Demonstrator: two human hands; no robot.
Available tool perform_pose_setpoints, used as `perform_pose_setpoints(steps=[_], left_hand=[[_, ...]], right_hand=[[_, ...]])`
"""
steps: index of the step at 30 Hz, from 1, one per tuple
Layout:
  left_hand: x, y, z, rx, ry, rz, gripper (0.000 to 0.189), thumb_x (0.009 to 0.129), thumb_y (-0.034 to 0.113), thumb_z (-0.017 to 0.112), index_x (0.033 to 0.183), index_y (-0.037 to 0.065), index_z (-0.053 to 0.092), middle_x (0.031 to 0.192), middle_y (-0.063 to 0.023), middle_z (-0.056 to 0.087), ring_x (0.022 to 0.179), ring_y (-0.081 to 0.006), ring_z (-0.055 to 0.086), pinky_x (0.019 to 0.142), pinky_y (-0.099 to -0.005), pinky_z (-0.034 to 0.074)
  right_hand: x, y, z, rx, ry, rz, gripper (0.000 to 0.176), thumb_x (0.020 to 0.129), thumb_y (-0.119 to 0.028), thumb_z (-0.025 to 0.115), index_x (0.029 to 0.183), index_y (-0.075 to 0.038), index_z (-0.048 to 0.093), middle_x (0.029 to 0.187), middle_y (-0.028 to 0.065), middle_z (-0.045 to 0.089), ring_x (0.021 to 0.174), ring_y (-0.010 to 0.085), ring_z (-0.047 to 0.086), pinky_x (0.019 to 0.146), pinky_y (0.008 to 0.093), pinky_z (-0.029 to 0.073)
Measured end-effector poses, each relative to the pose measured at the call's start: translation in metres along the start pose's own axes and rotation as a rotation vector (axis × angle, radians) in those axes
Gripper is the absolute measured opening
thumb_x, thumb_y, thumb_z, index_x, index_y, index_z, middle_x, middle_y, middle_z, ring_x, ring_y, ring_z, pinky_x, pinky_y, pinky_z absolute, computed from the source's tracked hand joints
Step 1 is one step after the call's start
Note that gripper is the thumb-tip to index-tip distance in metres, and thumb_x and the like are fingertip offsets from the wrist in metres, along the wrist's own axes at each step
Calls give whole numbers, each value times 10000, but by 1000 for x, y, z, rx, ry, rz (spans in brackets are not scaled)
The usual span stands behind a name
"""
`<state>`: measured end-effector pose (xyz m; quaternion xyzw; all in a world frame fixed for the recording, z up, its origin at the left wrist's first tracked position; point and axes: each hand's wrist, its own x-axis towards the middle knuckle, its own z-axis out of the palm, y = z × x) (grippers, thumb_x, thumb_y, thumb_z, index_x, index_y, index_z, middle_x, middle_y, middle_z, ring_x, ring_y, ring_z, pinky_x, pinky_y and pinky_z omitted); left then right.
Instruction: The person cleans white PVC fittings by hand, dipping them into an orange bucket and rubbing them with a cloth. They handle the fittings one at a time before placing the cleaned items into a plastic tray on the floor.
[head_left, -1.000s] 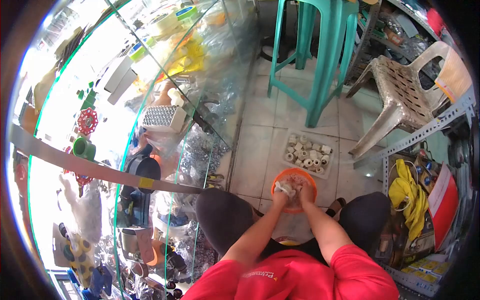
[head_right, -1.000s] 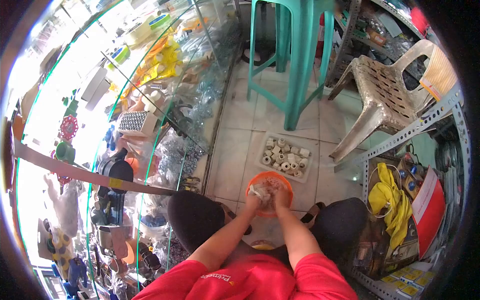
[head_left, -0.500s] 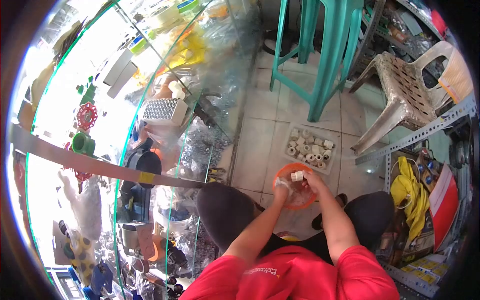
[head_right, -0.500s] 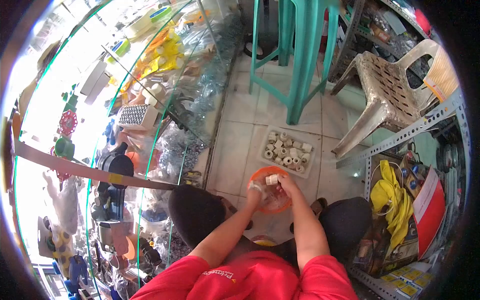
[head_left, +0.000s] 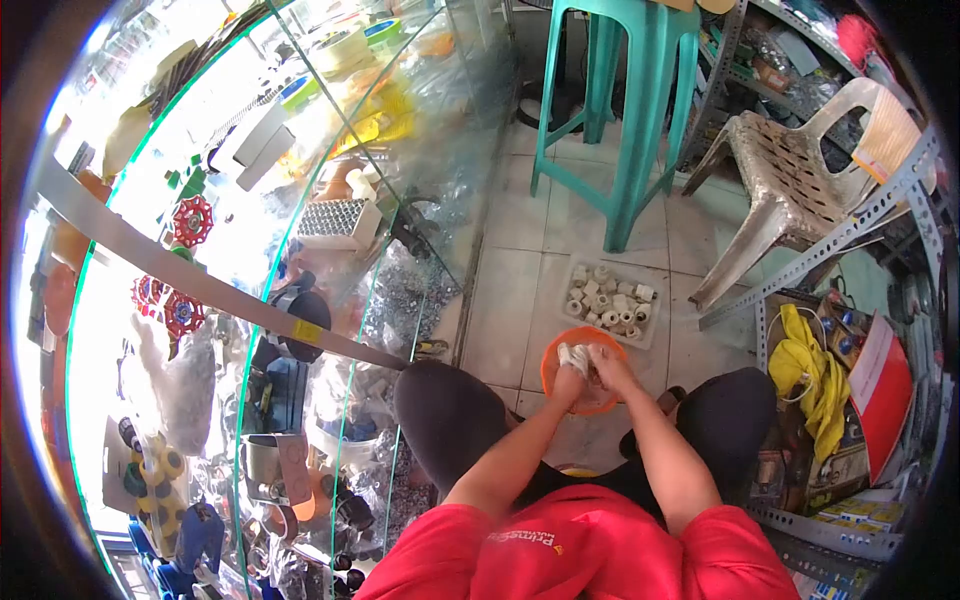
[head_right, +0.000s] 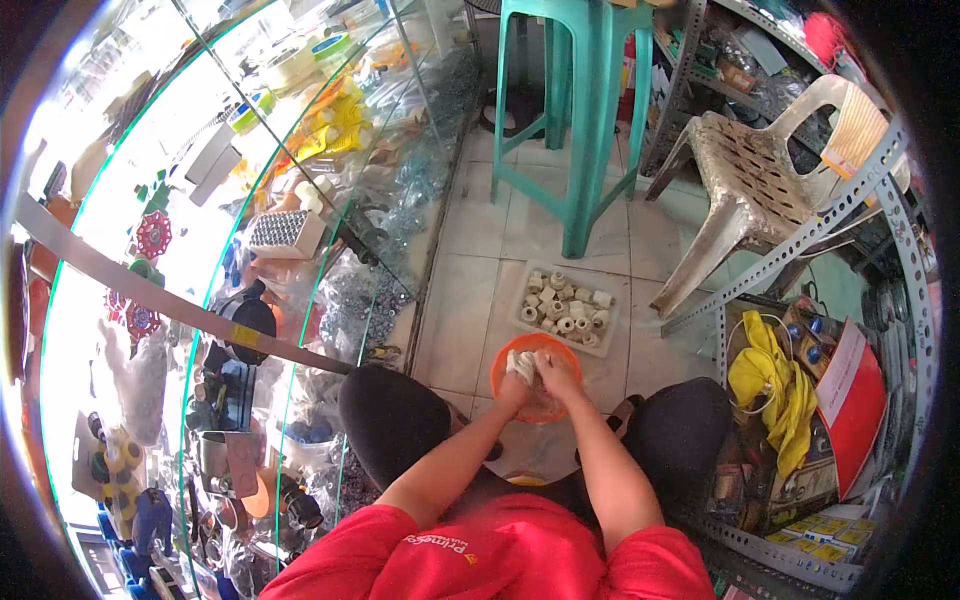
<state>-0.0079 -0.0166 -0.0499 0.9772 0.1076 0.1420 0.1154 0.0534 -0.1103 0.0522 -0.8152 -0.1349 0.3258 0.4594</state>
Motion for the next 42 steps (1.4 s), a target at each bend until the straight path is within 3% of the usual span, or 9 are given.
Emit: perform_pose_setpoints(steps=[4,8,12,19,23,26,32,38,42], left_hand=[[-5,-21,71,-1363,-42,-614,324,786,192,457,1036,-14,464,1027,-121,499,934,-292,488,869,-429,374],[7,-3,-21,-60,-292,108,352,803,213,446,1071,-15,444,1048,-139,493,922,-309,503,860,-408,388],[-1,7,-8,-1239,-49,-371,334,815,188,420,1087,-7,436,1051,-148,490,957,-313,485,868,-439,359],[1,3,-5,-1101,57,-206,270,868,211,371,1062,45,458,957,-70,518,880,-216,508,774,-330,405],[16,12,-74,-467,-493,-180,318,831,186,364,1095,30,451,1059,-147,497,962,-274,482,814,-340,386],[3,2,-16,-935,-71,-189,258,856,226,414,1019,42,490,897,-35,545,806,-175,532,680,-322,426],[11,1,-56,-1825,-438,-788,263,826,159,462,1069,60,473,997,-22,506,874,-112,490,719,-267,412],[7,-8,-4,-1546,-227,-553,241,828,178,442,1033,68,505,990,-55,527,879,-163,510,706,-280,413],[8,-5,-14,-644,-320,-30,356,788,213,455,1124,95,462,1097,-70,492,1006,-213,455,858,-381,323]], right_hand=[[0,23,11,238,26,-15,327,873,-391,362,947,-107,506,620,-5,438,462,78,383,402,204,310],[-15,3,-9,778,-262,336,268,868,-378,389,928,-137,491,620,-27,411,469,60,345,402,178,260],[-13,-2,-13,847,-294,336,239,867,-370,396,900,-145,471,650,-20,431,487,54,351,408,173,256],[-1,24,20,159,204,-141,318,805,-268,514,1001,-21,474,878,107,534,768,217,525,706,329,416],[-9,19,19,33,314,-164,356,777,-260,561,1016,-16,463,905,123,533,797,231,527,715,337,412],[2,24,12,86,299,-194,351,776,-235,572,1030,-32,442,881,104,532,805,186,515,715,299,408],[-9,0,-11,127,136,-255,364,780,-243,570,1048,-39,433,881,74,543,780,156,516,694,279,413],[-1,6,-17,105,87,-19,345,801,-314,527,998,-34,486,856,82,558,750,161,530,661,286,413],[-6,0,-16,-106,112,-53,421,781,-375,526,983,-6,527,889,137,576,824,214,551,724,319,422]])
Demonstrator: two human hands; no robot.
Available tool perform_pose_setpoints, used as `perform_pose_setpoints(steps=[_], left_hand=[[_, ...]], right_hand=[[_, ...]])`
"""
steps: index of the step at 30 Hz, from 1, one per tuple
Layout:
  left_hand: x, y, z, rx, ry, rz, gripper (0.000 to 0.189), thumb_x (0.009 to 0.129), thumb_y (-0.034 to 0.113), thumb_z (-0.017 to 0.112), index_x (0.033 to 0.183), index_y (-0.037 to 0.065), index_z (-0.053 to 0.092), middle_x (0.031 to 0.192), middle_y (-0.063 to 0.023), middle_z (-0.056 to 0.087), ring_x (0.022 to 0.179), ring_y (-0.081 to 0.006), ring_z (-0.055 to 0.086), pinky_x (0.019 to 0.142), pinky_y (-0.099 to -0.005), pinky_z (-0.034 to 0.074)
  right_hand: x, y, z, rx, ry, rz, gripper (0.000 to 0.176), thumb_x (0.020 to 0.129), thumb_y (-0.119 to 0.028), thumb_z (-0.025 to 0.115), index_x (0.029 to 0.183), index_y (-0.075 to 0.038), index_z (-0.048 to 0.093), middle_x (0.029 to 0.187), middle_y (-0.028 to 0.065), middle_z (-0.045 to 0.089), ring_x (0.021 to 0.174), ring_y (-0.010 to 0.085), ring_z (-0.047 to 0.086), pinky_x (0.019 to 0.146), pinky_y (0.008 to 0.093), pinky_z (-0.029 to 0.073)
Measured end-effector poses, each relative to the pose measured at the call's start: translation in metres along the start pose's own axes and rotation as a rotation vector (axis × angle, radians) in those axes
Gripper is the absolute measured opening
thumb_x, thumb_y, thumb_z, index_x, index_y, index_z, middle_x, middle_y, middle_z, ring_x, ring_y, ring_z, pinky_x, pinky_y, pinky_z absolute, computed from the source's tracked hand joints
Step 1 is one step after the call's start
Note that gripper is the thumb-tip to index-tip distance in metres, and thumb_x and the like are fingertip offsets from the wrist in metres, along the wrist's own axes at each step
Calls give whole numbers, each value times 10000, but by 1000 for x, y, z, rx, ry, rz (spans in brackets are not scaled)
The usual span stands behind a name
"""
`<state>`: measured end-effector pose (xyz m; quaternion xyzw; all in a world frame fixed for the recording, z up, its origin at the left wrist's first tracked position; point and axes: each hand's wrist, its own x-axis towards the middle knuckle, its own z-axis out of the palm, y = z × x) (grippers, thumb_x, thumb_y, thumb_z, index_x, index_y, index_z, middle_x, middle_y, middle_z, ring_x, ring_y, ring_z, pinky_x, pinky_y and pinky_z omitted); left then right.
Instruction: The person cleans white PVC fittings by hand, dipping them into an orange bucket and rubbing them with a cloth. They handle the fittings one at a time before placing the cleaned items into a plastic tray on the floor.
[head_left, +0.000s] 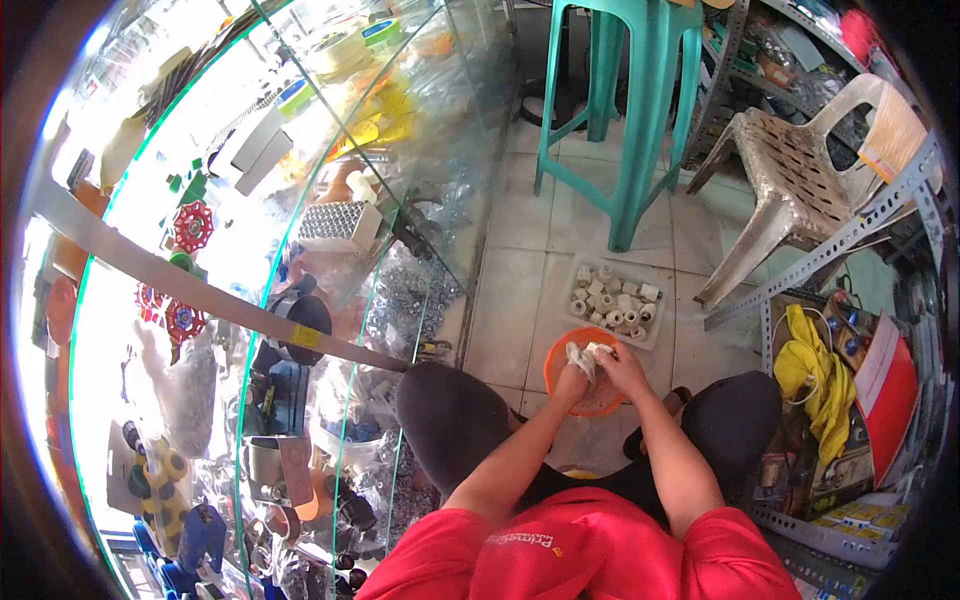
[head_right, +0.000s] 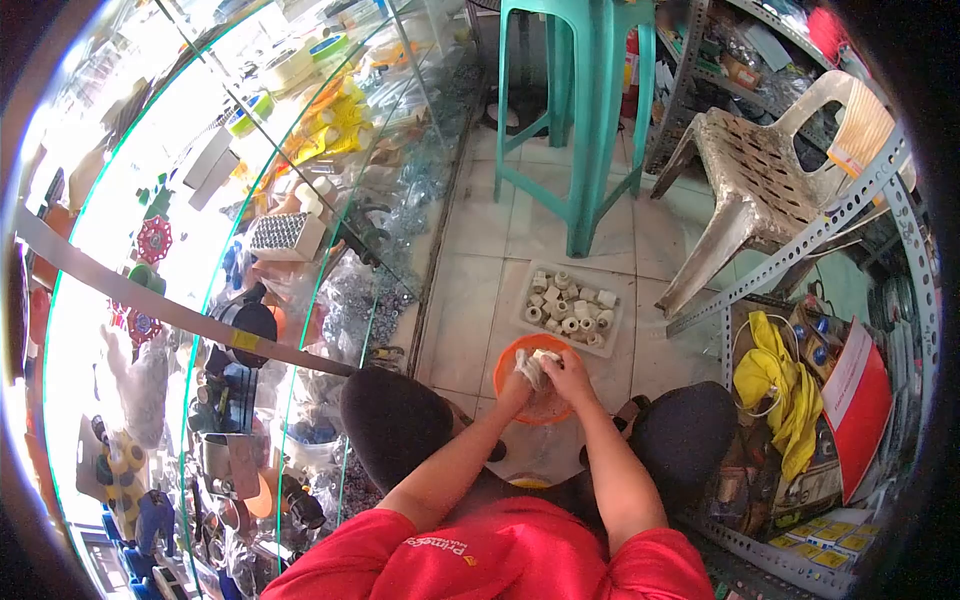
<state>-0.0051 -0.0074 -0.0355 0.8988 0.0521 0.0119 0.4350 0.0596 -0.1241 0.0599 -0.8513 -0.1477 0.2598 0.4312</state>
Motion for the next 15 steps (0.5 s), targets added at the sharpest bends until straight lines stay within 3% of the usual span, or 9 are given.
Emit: perform_pose_setpoints(steps=[1,3,4,6,7,9,12,14,15], left_hand=[[-1,2,-1,245,-45,75,387,778,221,458,1146,102,451,1124,-74,483,1038,-225,441,897,-407,301],[-1,1,-1,168,-131,-11,456,748,231,475,1185,110,422,1188,-74,438,1103,-237,390,953,-452,241],[-3,-1,2,-158,-168,-173,495,728,232,488,1201,112,404,1225,-70,402,1136,-236,353,971,-472,204],[-7,-7,7,-258,-108,-142,512,722,226,495,1209,105,392,1248,-70,379,1152,-237,336,976,-473,200],[-8,-7,7,-29,-18,51,489,735,219,489,1200,96,398,1233,-74,392,1136,-239,355,963,-453,233],[-10,-2,4,-74,62,97,436,760,208,476,1173,83,417,1183,-85,432,1094,-246,398,927,-420,291],[-8,2,-5,-573,107,-175,338,812,206,436,1122,73,451,1074,-78,497,984,-216,468,831,-359,367],[1,-41,21,-484,231,-116,277,872,217,380,1092,71,464,999,-33,524,866,-138,514,731,-294,417],[-1,-21,7,-688,226,-276,276,873,229,381,1082,71,470,987,-36,528,860,-141,517,728,-295,420]], right_hand=[[1,4,5,7,-4,-25,431,782,-377,521,997,-3,523,902,142,575,832,225,553,729,323,423],[3,6,12,23,-4,-74,453,784,-382,510,1027,1,515,928,151,574,846,248,558,739,332,426],[2,5,9,69,-43,-22,454,784,-381,507,1029,1,515,934,155,572,849,258,558,742,336,427],[1,-1,0,165,-128,80,457,783,-380,501,1034,1,514,948,164,568,855,279,559,748,343,428],[-3,-10,-2,74,-87,26,430,785,-378,501,1004,-7,520,930,161,568,844,281,557,730,346,426],[-11,-24,-6,-116,1,-80,382,791,-372,501,943,-23,530,895,154,568,822,283,553,694,352,420],[-18,-30,-6,-207,-72,-121,389,786,-373,501,943,-17,519,879,165,561,836,307,543,698,363,418],[-16,-25,0,-209,-57,-135,407,788,-377,488,924,6,516,880,157,562,835,295,546,726,358,420],[-14,-17,3,-212,-48,-139,417,789,-379,481,915,17,515,880,153,563,835,288,548,739,356,422]])
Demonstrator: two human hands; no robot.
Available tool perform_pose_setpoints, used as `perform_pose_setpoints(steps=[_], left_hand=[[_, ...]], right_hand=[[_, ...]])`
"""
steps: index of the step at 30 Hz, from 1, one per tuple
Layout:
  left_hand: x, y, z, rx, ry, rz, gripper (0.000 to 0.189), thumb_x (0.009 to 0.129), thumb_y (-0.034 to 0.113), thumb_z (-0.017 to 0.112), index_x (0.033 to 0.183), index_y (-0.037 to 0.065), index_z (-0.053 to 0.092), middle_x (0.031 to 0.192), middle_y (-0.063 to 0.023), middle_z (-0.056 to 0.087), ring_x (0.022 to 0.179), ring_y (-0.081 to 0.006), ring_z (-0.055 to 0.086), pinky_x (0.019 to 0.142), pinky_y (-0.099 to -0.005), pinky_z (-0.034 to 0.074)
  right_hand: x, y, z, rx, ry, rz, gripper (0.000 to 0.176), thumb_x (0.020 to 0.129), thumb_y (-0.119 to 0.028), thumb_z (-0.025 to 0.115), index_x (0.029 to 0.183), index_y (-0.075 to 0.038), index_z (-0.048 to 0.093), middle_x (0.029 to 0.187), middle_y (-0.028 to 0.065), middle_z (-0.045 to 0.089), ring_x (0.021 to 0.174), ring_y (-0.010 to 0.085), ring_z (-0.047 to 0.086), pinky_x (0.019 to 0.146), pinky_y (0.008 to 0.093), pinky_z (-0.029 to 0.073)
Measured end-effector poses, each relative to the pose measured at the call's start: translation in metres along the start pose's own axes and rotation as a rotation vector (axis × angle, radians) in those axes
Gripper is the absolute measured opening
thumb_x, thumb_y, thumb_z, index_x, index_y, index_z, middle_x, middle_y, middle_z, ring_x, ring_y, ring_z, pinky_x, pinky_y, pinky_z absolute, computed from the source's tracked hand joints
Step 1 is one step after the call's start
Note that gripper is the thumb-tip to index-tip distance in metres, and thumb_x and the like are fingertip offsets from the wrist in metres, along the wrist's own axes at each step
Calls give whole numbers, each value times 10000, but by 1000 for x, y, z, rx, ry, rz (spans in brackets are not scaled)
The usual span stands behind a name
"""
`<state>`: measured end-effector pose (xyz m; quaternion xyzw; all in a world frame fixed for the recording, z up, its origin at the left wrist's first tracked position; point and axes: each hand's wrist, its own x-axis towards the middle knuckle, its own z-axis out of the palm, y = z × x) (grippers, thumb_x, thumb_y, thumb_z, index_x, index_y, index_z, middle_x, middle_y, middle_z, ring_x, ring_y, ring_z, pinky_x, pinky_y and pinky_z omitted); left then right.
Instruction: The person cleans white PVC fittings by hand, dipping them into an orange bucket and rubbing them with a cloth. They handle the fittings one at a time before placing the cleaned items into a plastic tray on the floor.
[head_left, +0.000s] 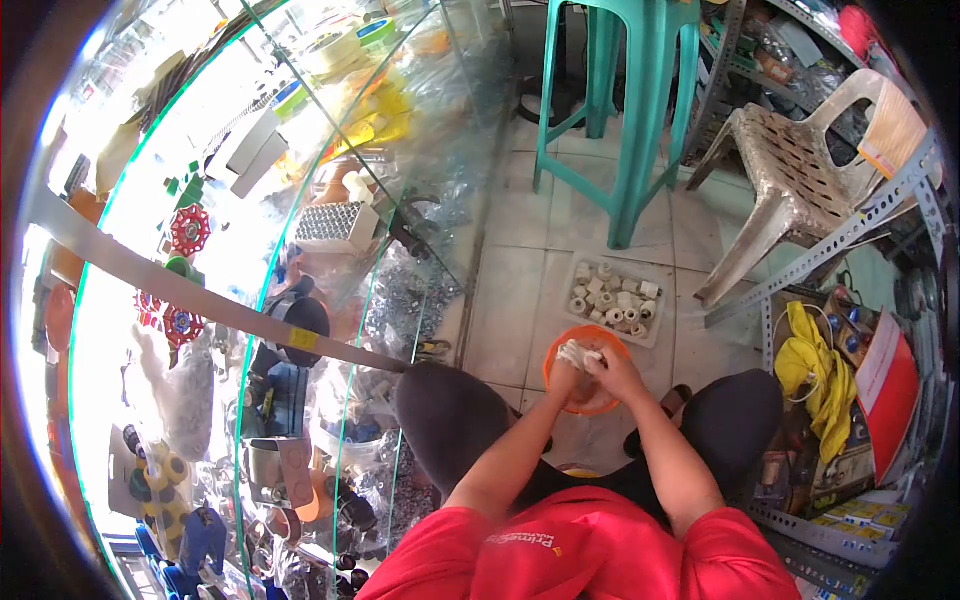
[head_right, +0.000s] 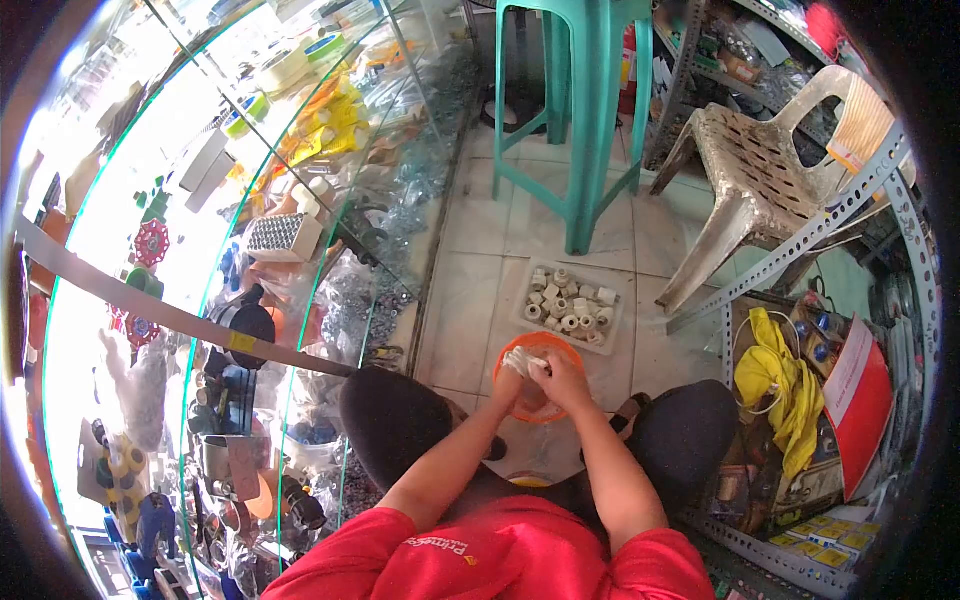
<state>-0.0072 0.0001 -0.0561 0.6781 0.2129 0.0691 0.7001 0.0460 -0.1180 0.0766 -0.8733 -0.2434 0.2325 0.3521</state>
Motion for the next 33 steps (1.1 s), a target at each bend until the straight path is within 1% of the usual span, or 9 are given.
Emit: perform_pose_setpoints(steps=[2,7,8,14,16,21,26,29,33], left_hand=[[-22,80,4,-373,53,-353,278,876,254,384,1061,72,481,963,-42,537,848,-146,523,721,-298,426],[-25,89,5,-962,-287,-483,284,877,301,394,1028,87,506,926,-29,547,842,-144,523,719,-291,432],[-29,98,5,-1105,-419,-508,290,878,314,392,1024,93,509,921,-26,548,840,-143,523,719,-291,433],[-23,76,15,-656,-179,-365,262,874,289,405,1047,114,497,956,-11,526,878,-122,505,738,-283,423],[-14,50,14,-313,-170,19,264,864,277,421,1063,114,483,966,-9,519,892,-122,497,751,-287,415],[-11,38,12,118,-184,321,257,859,249,420,1058,99,479,966,-18,521,890,-132,494,762,-287,402],[-13,51,8,167,-164,-149,212,866,212,391,982,77,505,939,-35,534,826,-159,523,723,-286,427],[-19,55,7,-899,-130,-499,216,863,239,397,948,76,509,871,-39,550,769,-180,542,697,-312,449],[-16,54,10,-963,-191,-568,244,867,277,387,940,81,510,846,-41,552,767,-187,546,702,-344,460]], right_hand=[[13,36,23,366,48,78,418,798,-420,477,897,-15,512,785,100,565,694,229,540,625,321,421],[6,18,0,1201,-58,502,387,795,-438,497,924,-78,559,715,22,553,543,100,462,510,214,379],[8,22,4,1175,-37,487,369,799,-420,499,926,-79,563,718,22,555,548,99,463,512,216,378],[16,40,24,494,40,69,301,790,-254,531,1005,-45,552,819,79,580,689,192,529,625,292,418],[21,48,25,-25,95,-156,336,760,-185,545,1057,-28,529,890,120,586,783,261,549,711,328,431],[16,27,7,202,143,-132,249,763,-167,552,961,-18,566,847,119,576,778,223,560,701,306,431],[16,24,4,215,72,-165,218,755,-187,583,894,-20,569,784,91,565,704,169,551,645,278,436],[14,26,7,232,117,-116,224,778,-235,574,814,-15,556,700,66,555,606,138,539,556,266,435],[16,23,-2,422,130,257,303,809,-301,537,745,-5,522,586,41,529,502,119,518,460,263,419]])
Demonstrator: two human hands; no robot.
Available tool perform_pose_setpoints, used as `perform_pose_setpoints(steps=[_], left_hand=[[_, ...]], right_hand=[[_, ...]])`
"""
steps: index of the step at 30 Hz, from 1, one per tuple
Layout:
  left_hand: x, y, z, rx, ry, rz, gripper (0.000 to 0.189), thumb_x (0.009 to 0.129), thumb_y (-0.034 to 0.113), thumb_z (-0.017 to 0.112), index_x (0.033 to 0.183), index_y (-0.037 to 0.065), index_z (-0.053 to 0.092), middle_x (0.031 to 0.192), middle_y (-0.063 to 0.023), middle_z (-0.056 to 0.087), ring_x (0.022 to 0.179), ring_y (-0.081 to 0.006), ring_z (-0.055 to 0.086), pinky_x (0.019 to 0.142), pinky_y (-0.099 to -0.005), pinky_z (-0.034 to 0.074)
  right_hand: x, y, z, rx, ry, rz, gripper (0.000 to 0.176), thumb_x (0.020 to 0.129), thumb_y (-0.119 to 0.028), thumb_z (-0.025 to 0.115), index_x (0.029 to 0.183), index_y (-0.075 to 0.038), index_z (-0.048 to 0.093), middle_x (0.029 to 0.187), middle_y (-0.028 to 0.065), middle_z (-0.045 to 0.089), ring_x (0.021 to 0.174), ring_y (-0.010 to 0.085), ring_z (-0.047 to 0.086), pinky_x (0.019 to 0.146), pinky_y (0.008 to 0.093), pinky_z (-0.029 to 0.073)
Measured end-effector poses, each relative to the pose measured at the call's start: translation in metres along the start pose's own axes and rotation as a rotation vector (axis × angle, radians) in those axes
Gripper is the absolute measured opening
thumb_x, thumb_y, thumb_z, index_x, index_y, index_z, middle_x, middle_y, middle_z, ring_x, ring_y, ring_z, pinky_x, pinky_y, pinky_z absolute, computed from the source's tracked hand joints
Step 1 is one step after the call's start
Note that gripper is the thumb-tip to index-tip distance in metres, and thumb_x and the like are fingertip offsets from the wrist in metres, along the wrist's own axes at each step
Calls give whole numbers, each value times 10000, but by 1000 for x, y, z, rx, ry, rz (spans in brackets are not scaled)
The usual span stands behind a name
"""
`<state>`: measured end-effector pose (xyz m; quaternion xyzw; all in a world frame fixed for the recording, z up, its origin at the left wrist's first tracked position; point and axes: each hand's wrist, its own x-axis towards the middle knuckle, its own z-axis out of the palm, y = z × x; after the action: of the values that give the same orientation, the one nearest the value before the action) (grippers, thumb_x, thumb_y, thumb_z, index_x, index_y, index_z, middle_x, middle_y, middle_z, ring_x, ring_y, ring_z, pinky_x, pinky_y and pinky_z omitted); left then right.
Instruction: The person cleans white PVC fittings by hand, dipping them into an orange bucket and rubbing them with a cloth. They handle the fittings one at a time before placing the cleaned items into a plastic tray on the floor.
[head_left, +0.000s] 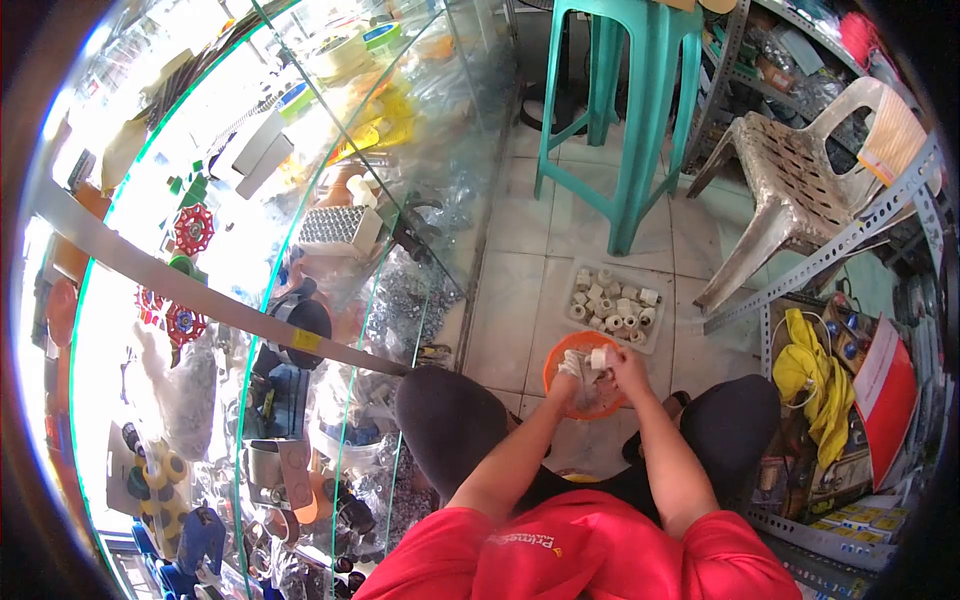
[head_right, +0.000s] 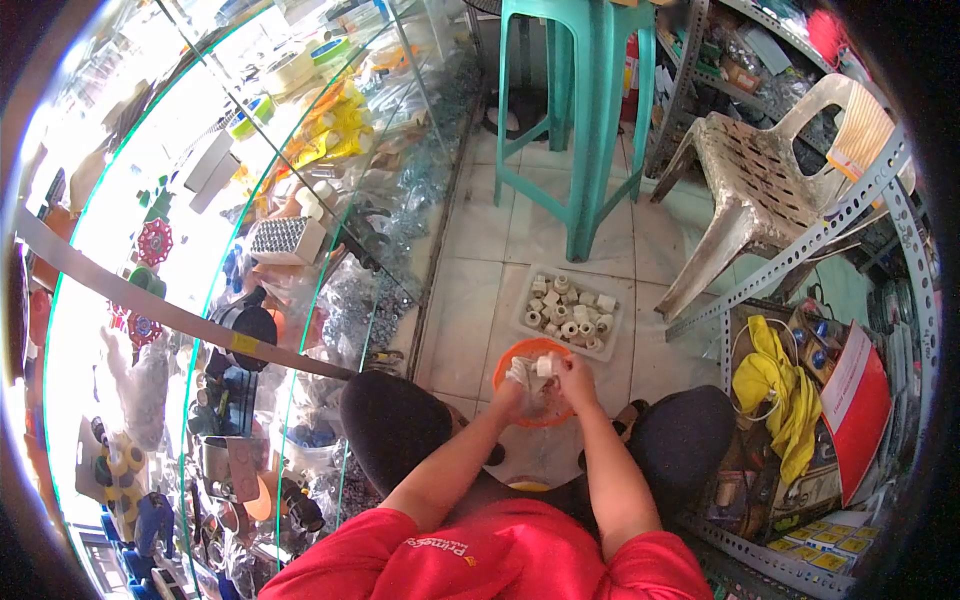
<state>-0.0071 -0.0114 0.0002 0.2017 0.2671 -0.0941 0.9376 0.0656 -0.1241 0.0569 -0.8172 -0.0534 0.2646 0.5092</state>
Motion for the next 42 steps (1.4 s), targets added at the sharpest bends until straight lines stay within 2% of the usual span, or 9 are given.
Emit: perform_pose_setpoints(steps=[2,5,11,14,19,23,30,35,42], left_hand=[[-43,20,49,31,122,-76,265,876,301,367,933,86,511,847,-43,548,772,-186,543,701,-342,459],[15,-10,-14,-44,-295,21,482,871,486,247,947,91,515,873,-57,551,819,-219,531,708,-372,462],[-33,10,44,183,176,67,351,885,372,308,1007,86,471,981,-32,511,890,-206,505,773,-363,437],[6,-19,-3,359,126,353,308,878,366,347,996,111,475,934,-29,521,826,-176,523,694,-342,459],[-11,3,3,-34,-137,107,224,874,299,390,986,129,483,921,-31,533,798,-158,544,612,-336,481],[19,-10,-29,315,-70,247,190,877,230,388,1004,129,487,969,-55,537,837,-188,549,651,-341,486],[13,-15,-18,-63,12,256,247,882,234,379,1068,96,466,1031,-62,519,923,-209,516,804,-361,428],[10,-9,-14,-168,31,195,252,884,248,374,1063,97,465,1045,-64,507,948,-214,499,815,-354,412],[36,-22,-43,896,73,632,256,881,230,364,1069,83,455,1049,-66,498,952,-220,490,824,-343,395]], right_hand=[[-5,-12,-3,79,2,175,315,816,-309,524,760,1,508,599,56,532,522,139,529,472,276,426],[-4,-5,4,-45,53,129,303,809,-279,519,854,16,468,739,132,554,681,229,557,593,335,443],[-26,8,39,-493,119,-266,355,797,-214,488,1028,36,386,977,230,529,968,360,485,792,408,382],[-1,47,54,-276,232,-328,287,826,-236,414,974,9,404,878,175,567,815,333,545,699,399,417],[-3,29,19,834,-458,220,236,867,-259,415,981,-57,456,844,52,529,557,126,507,411,239,372],[-13,2,31,434,-159,48,216,849,-204,444,993,-43,442,808,47,492,507,108,478,408,225,373],[-6,14,27,-64,249,-325,305,744,-30,555,1029,-38,448,902,90,545,800,207,561,667,286,459],[-9,-2,14,-128,64,-439,327,694,6,561,1010,-49,493,926,90,550,876,211,540,753,302,423],[-14,-13,9,-250,9,-392,205,799,-158,495,957,-28,504,918,149,538,843,284,528,728,341,410]])
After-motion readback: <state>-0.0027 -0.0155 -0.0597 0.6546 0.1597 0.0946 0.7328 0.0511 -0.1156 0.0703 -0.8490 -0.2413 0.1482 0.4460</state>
